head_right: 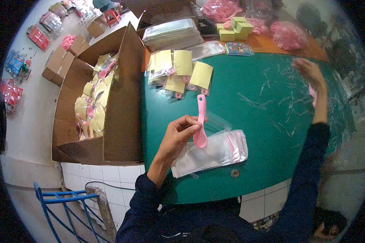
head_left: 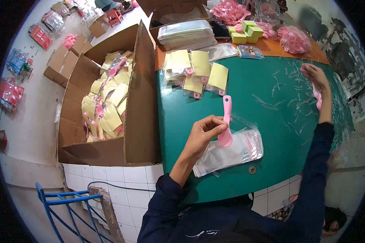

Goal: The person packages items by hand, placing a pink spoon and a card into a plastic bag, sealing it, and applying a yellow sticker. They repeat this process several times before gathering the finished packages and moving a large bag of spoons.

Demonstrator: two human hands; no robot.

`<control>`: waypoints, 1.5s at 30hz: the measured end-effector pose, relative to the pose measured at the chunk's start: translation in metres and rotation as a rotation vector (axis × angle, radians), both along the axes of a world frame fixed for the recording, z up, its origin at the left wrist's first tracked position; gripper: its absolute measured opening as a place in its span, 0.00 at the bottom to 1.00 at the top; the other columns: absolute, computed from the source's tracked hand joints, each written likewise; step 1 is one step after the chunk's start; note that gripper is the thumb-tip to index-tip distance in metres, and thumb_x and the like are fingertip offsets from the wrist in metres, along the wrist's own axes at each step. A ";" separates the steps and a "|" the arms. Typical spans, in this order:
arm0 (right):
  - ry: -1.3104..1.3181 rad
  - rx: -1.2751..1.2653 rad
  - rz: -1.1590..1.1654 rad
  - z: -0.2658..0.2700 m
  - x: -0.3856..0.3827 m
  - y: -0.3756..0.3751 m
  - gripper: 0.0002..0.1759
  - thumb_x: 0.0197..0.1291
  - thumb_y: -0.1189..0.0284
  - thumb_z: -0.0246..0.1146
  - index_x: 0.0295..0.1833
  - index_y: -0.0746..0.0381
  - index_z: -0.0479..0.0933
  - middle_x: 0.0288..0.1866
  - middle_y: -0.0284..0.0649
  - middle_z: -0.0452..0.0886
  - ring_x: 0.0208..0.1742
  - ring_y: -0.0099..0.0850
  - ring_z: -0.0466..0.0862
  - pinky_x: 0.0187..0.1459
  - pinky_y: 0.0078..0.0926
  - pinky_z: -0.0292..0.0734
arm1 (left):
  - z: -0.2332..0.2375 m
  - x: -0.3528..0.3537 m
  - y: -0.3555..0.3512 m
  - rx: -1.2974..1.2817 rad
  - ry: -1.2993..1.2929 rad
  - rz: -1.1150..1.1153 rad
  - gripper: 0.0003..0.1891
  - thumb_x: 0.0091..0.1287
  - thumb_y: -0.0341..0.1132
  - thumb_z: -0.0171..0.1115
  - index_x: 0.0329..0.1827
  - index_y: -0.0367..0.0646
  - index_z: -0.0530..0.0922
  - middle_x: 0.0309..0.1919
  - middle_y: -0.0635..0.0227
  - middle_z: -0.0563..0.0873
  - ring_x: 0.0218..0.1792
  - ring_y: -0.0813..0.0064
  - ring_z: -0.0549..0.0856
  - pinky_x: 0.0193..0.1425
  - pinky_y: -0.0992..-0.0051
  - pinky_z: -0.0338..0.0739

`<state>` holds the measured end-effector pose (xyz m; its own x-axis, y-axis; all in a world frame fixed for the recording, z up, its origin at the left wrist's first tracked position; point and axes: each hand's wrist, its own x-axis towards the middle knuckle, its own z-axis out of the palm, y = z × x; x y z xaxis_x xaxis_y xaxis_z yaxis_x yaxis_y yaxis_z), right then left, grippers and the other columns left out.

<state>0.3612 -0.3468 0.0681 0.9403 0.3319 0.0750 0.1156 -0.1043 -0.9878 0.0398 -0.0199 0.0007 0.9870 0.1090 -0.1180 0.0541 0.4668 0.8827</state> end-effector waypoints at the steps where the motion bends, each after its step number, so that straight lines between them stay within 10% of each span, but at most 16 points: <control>1: -0.149 -0.675 -0.204 0.000 0.011 -0.014 0.18 0.54 0.66 0.63 0.49 0.64 0.75 0.45 0.45 0.80 0.46 0.35 0.80 0.45 0.29 0.74 | 0.000 0.000 0.000 0.003 -0.007 -0.003 0.05 0.62 0.30 0.62 0.35 0.38 0.78 0.44 0.64 0.80 0.41 0.80 0.78 0.49 0.78 0.72; 2: -0.300 -1.345 -0.415 -0.004 0.033 -0.044 0.19 0.54 0.67 0.62 0.50 0.64 0.75 0.49 0.50 0.78 0.50 0.41 0.78 0.50 0.31 0.72 | 0.001 0.001 0.002 0.008 -0.015 -0.005 0.04 0.62 0.29 0.62 0.34 0.38 0.77 0.45 0.64 0.80 0.42 0.80 0.77 0.49 0.78 0.72; 4: -0.475 -1.810 -0.550 -0.012 0.069 -0.077 0.20 0.53 0.69 0.61 0.52 0.64 0.74 0.55 0.54 0.75 0.55 0.45 0.76 0.55 0.34 0.70 | 0.002 0.002 0.005 0.011 -0.024 -0.009 0.04 0.62 0.29 0.62 0.34 0.38 0.77 0.44 0.64 0.80 0.42 0.80 0.77 0.49 0.78 0.72; 6: -0.498 -1.421 -0.377 -0.019 0.092 -0.091 0.21 0.52 0.70 0.62 0.52 0.65 0.74 0.59 0.52 0.72 0.58 0.42 0.74 0.56 0.34 0.70 | 0.001 0.001 0.003 0.006 -0.027 -0.018 0.04 0.62 0.29 0.62 0.34 0.38 0.77 0.43 0.64 0.80 0.41 0.80 0.77 0.49 0.78 0.72; 8: -1.050 -1.220 -0.504 -0.023 0.057 -0.054 0.16 0.53 0.71 0.62 0.48 0.66 0.77 0.50 0.49 0.79 0.51 0.38 0.79 0.52 0.32 0.73 | 0.003 0.003 0.004 0.017 -0.030 -0.042 0.04 0.62 0.29 0.62 0.34 0.38 0.77 0.42 0.65 0.80 0.41 0.81 0.77 0.49 0.78 0.72; 10: -0.178 -0.594 -0.245 0.026 -0.056 0.062 0.15 0.56 0.68 0.60 0.44 0.68 0.79 0.36 0.50 0.82 0.42 0.45 0.82 0.45 0.38 0.75 | 0.004 0.004 0.003 0.045 -0.052 -0.067 0.04 0.61 0.29 0.63 0.34 0.38 0.77 0.42 0.65 0.81 0.40 0.81 0.77 0.49 0.78 0.72; 15: -1.245 -0.675 -0.020 -0.006 -0.130 0.146 0.21 0.58 0.61 0.62 0.50 0.65 0.77 0.42 0.45 0.82 0.41 0.36 0.83 0.39 0.28 0.78 | 0.008 0.001 -0.003 0.138 -0.052 -0.080 0.05 0.61 0.31 0.63 0.34 0.38 0.78 0.38 0.68 0.81 0.39 0.82 0.78 0.48 0.79 0.71; 17: -0.426 -0.471 0.406 0.013 -0.152 0.159 0.21 0.59 0.63 0.62 0.52 0.67 0.76 0.46 0.45 0.81 0.39 0.31 0.83 0.37 0.27 0.78 | 0.008 0.000 -0.002 0.121 -0.045 -0.079 0.05 0.62 0.31 0.63 0.34 0.38 0.78 0.37 0.68 0.81 0.39 0.81 0.78 0.49 0.79 0.71; 20: 0.059 -0.276 0.772 0.013 -0.159 0.172 0.18 0.59 0.67 0.62 0.50 0.68 0.77 0.40 0.41 0.82 0.34 0.24 0.81 0.33 0.23 0.77 | 0.004 0.001 -0.002 0.179 -0.037 -0.092 0.05 0.62 0.31 0.63 0.34 0.38 0.78 0.36 0.69 0.81 0.39 0.81 0.78 0.49 0.78 0.71; 23: -0.002 -0.329 0.880 0.010 -0.166 0.177 0.14 0.59 0.71 0.61 0.48 0.67 0.78 0.34 0.38 0.82 0.29 0.20 0.79 0.31 0.18 0.76 | 0.005 0.001 -0.001 0.231 -0.032 -0.130 0.05 0.63 0.31 0.61 0.33 0.39 0.77 0.40 0.65 0.82 0.41 0.81 0.79 0.49 0.77 0.72; 31: -0.261 -0.117 0.214 0.031 -0.171 0.167 0.08 0.59 0.76 0.61 0.44 0.66 0.75 0.30 0.34 0.79 0.29 0.18 0.78 0.32 0.15 0.74 | 0.001 0.001 0.009 0.086 0.003 0.040 0.07 0.69 0.33 0.55 0.43 0.42 0.67 0.45 0.55 0.82 0.47 0.69 0.83 0.45 0.71 0.80; 45: -0.225 -0.167 0.442 0.026 -0.185 0.177 0.09 0.57 0.75 0.63 0.43 0.66 0.74 0.30 0.37 0.81 0.30 0.19 0.81 0.30 0.16 0.75 | 0.004 0.002 0.003 0.120 -0.016 0.009 0.17 0.71 0.36 0.51 0.58 0.35 0.71 0.47 0.63 0.81 0.49 0.76 0.80 0.50 0.77 0.76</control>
